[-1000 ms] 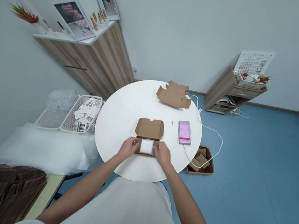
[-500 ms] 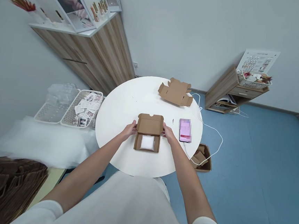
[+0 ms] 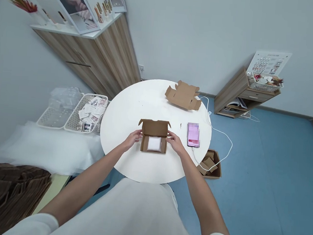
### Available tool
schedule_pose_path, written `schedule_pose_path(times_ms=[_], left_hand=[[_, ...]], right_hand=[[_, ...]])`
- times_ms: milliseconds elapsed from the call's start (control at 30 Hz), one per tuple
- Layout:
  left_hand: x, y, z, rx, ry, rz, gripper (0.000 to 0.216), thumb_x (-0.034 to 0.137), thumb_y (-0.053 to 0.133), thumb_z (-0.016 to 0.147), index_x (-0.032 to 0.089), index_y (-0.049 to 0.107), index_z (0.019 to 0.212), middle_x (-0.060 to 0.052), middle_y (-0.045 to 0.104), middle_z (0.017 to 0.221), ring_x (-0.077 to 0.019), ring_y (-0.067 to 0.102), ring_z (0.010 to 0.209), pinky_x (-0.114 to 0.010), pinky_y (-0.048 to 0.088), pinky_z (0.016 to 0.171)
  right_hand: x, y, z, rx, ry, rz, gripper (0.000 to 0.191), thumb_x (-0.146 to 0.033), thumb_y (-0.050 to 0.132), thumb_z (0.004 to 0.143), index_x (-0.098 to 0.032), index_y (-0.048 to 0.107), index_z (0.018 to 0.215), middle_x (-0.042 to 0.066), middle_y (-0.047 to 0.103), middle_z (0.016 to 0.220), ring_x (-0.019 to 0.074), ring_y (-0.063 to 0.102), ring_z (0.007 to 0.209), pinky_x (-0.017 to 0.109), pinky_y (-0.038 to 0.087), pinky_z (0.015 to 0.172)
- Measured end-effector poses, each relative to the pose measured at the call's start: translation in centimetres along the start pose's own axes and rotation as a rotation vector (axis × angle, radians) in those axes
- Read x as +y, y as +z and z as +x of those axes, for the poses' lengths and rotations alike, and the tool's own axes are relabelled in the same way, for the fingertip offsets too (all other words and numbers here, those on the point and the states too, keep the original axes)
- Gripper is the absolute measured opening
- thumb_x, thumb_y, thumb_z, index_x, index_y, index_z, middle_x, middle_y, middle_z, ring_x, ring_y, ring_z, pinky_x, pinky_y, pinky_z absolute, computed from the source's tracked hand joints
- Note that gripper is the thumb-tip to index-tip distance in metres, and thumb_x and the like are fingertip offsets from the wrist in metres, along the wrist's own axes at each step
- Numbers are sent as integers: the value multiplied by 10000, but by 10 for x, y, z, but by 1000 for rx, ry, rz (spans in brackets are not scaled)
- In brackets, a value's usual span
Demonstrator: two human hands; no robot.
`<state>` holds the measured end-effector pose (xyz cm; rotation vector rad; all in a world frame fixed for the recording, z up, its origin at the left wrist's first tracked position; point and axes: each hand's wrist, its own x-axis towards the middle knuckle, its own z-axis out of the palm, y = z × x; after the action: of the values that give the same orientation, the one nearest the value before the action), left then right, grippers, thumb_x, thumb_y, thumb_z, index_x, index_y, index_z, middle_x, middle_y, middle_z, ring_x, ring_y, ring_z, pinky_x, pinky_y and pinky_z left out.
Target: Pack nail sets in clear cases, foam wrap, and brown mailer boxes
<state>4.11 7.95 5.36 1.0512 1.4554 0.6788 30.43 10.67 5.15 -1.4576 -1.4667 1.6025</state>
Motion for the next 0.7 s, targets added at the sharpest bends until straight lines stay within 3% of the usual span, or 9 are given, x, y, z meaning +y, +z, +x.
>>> schedule_pose_path(times_ms=[233, 400, 533, 700], left_hand=[[-15, -3, -27, -107, 17, 15, 484, 179, 338, 675, 199, 490, 1133, -66, 518, 1173, -194, 524, 990, -347, 388, 828], [-24, -6, -38, -104, -106, -41, 471, 431, 268, 781, 199, 536, 1090, -76, 555, 1129, -211, 537, 973, -351, 402, 787], [-24, 1, -46, -120, -179, 44, 521, 587, 357, 730, 210, 559, 1027, -69, 561, 1101, -192, 565, 874, -307, 418, 718], [-29, 14, -52, -1, -187, 193, 558, 556, 504, 669, 183, 481, 1084, -72, 602, 960, -190, 572, 853, -274, 424, 701]], right_hand=[[23, 3, -28, -54, -96, -168, 572, -99, 458, 641, -246, 426, 1193, 50, 535, 1105, 152, 554, 872, 330, 428, 796], [29, 2, -45, -160, -97, -226, 647, -56, 416, 618, -257, 400, 1233, 42, 525, 1156, 160, 539, 937, 322, 422, 822], [30, 4, -58, -187, -33, -150, 501, -133, 377, 699, -242, 470, 1179, 33, 554, 1114, 159, 533, 962, 314, 411, 838], [38, 15, -66, -7, 173, -70, 426, -392, 331, 803, -189, 460, 1154, 62, 600, 989, 164, 579, 851, 317, 416, 786]])
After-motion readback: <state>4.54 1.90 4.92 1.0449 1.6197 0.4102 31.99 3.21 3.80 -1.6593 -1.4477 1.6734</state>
